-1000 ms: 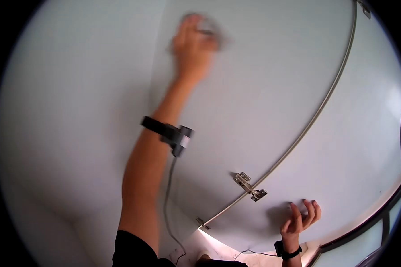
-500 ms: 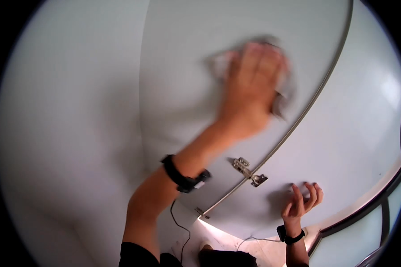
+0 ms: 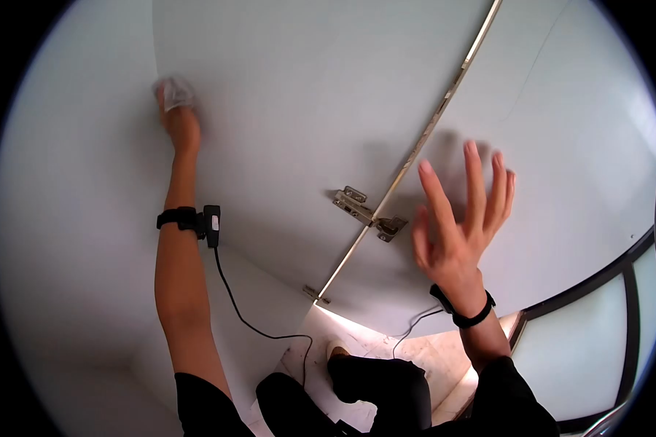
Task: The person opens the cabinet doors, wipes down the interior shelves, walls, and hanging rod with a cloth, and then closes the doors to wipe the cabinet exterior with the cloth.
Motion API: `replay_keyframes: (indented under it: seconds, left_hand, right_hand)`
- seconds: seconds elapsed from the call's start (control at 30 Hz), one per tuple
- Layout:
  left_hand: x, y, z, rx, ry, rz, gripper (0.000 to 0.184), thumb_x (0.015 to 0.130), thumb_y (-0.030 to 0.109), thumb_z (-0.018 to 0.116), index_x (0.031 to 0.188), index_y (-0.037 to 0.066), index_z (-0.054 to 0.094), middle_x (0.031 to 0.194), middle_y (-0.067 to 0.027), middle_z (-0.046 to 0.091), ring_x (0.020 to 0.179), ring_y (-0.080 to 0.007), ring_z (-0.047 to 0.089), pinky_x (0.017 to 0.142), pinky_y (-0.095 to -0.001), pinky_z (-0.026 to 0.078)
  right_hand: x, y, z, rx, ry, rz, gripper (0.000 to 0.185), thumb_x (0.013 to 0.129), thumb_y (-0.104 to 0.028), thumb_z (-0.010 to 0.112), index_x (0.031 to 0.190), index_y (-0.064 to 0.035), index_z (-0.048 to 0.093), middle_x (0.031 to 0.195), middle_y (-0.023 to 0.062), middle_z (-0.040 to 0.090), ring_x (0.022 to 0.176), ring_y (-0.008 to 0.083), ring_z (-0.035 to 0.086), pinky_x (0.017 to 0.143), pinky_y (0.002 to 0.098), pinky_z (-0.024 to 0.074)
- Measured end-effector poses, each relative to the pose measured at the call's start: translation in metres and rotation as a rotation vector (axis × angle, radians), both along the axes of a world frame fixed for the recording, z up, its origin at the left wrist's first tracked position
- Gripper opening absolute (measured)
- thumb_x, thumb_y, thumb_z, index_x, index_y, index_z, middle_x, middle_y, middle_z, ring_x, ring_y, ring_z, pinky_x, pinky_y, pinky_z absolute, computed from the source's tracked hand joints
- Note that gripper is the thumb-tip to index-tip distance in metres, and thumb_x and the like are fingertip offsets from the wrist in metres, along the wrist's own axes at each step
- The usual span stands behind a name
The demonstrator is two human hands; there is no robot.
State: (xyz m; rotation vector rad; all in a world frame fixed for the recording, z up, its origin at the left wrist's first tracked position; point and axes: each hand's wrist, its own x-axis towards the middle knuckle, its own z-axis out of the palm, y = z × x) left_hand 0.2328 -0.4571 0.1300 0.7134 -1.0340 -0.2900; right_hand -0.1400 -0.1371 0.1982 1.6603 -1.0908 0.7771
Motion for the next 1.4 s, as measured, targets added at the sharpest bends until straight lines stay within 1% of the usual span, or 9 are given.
replay_keyframes:
  seconds: [0.23, 0.3, 0.43, 0.63, 0.73, 0.93, 1.07, 1.23, 1.4]
  left_hand:
    - [-0.077, 0.055, -0.019, -0.123, -0.039, 0.188, 0.061, 0.106, 0.034, 0.053, 0.155, 0.002, 0.036, 0.16, -0.0197, 0.035, 0.146, -0.0333, 0.036, 0.117, -0.043, 0.033]
    - [-0.132, 0.11, -0.002, -0.253, -0.567, 0.635, 0.062, 0.098, 0.023, 0.062, 0.154, 0.006, 0.041, 0.158, -0.022, 0.036, 0.148, -0.0449, 0.03, 0.118, -0.0575, 0.026]
    - [-0.207, 0.203, 0.032, -0.374, -0.72, 0.229, 0.083, 0.08, 0.034, 0.073, 0.154, 0.01, 0.043, 0.162, -0.0148, 0.035, 0.15, -0.0453, 0.025, 0.118, -0.0702, 0.012]
    - [-0.157, 0.148, 0.007, -0.382, -0.609, 0.364, 0.084, 0.077, 0.03, 0.074, 0.152, 0.01, 0.043, 0.159, -0.0163, 0.037, 0.149, -0.0431, 0.027, 0.117, -0.0691, 0.016]
    - [-0.069, 0.048, -0.033, -0.17, -0.274, 0.357, 0.062, 0.091, 0.011, 0.063, 0.15, 0.0, 0.042, 0.157, -0.0189, 0.039, 0.146, -0.0396, 0.033, 0.119, -0.0532, 0.024]
    - [-0.025, 0.027, -0.122, 0.21, -0.136, 0.281, 0.066, 0.109, 0.045, 0.027, 0.158, 0.001, 0.029, 0.166, -0.0193, 0.023, 0.154, -0.0349, 0.016, 0.125, -0.0486, 0.013]
    - [-0.133, 0.112, -0.149, 0.043, -0.323, 0.314, 0.066, 0.103, 0.033, 0.04, 0.159, 0.0, 0.027, 0.167, -0.0202, 0.019, 0.154, -0.0428, 0.014, 0.122, -0.0585, 0.011]
    - [-0.234, 0.224, -0.18, -0.113, -0.654, 0.233, 0.066, 0.098, 0.044, 0.048, 0.148, 0.0, 0.044, 0.159, -0.0228, 0.033, 0.148, -0.051, 0.025, 0.113, -0.0779, 0.01]
    - [-0.167, 0.158, -0.177, -0.176, -0.568, 0.394, 0.065, 0.106, 0.045, 0.034, 0.149, -0.003, 0.04, 0.159, -0.025, 0.033, 0.149, -0.0514, 0.024, 0.118, -0.0703, 0.012]
  right_hand:
    - [0.013, -0.015, 0.004, -0.074, 0.015, -0.189, 0.057, 0.084, -0.02, 0.057, 0.141, -0.0289, 0.063, 0.155, 0.015, 0.048, 0.145, 0.0415, 0.039, 0.122, 0.0564, 0.0189]
    - [0.01, -0.018, 0.0, -0.065, 0.028, -0.141, 0.06, 0.087, -0.021, 0.059, 0.146, -0.0161, 0.056, 0.159, 0.0164, 0.043, 0.149, 0.042, 0.033, 0.124, 0.055, 0.0151]
    - [0.007, -0.017, -0.003, -0.055, 0.07, -0.191, 0.06, 0.095, -0.029, 0.049, 0.151, -0.0077, 0.048, 0.159, 0.0167, 0.042, 0.15, 0.04, 0.031, 0.123, 0.0543, 0.0147]
    - [0.014, -0.026, -0.007, -0.141, 0.067, -0.173, 0.059, 0.092, -0.028, 0.054, 0.149, -0.0112, 0.053, 0.158, 0.0146, 0.044, 0.15, 0.0402, 0.032, 0.124, 0.0526, 0.0136]
    - [0.009, -0.028, -0.009, -0.139, 0.073, -0.169, 0.06, 0.091, -0.027, 0.056, 0.149, -0.0128, 0.053, 0.159, 0.0141, 0.043, 0.151, 0.0398, 0.03, 0.125, 0.0527, 0.0125]
    - [0.006, -0.031, -0.01, -0.131, 0.059, -0.103, 0.065, 0.086, -0.025, 0.062, 0.15, -0.0173, 0.052, 0.161, 0.0111, 0.041, 0.153, 0.0374, 0.026, 0.126, 0.0522, 0.0095]
    - [0.002, -0.032, -0.012, -0.135, 0.056, -0.109, 0.067, 0.085, -0.024, 0.064, 0.151, -0.0202, 0.052, 0.162, 0.0084, 0.04, 0.154, 0.0351, 0.025, 0.126, 0.0516, 0.0099]
    - [0.0, -0.036, -0.009, -0.198, 0.122, -0.076, 0.062, 0.09, -0.032, 0.061, 0.151, -0.0225, 0.051, 0.162, 0.0055, 0.04, 0.153, 0.0321, 0.026, 0.127, 0.0498, 0.0099]
    - [0.001, -0.038, -0.009, -0.248, 0.183, -0.073, 0.058, 0.095, -0.04, 0.056, 0.148, -0.0184, 0.055, 0.158, 0.0061, 0.046, 0.15, 0.0311, 0.033, 0.126, 0.0493, 0.013]
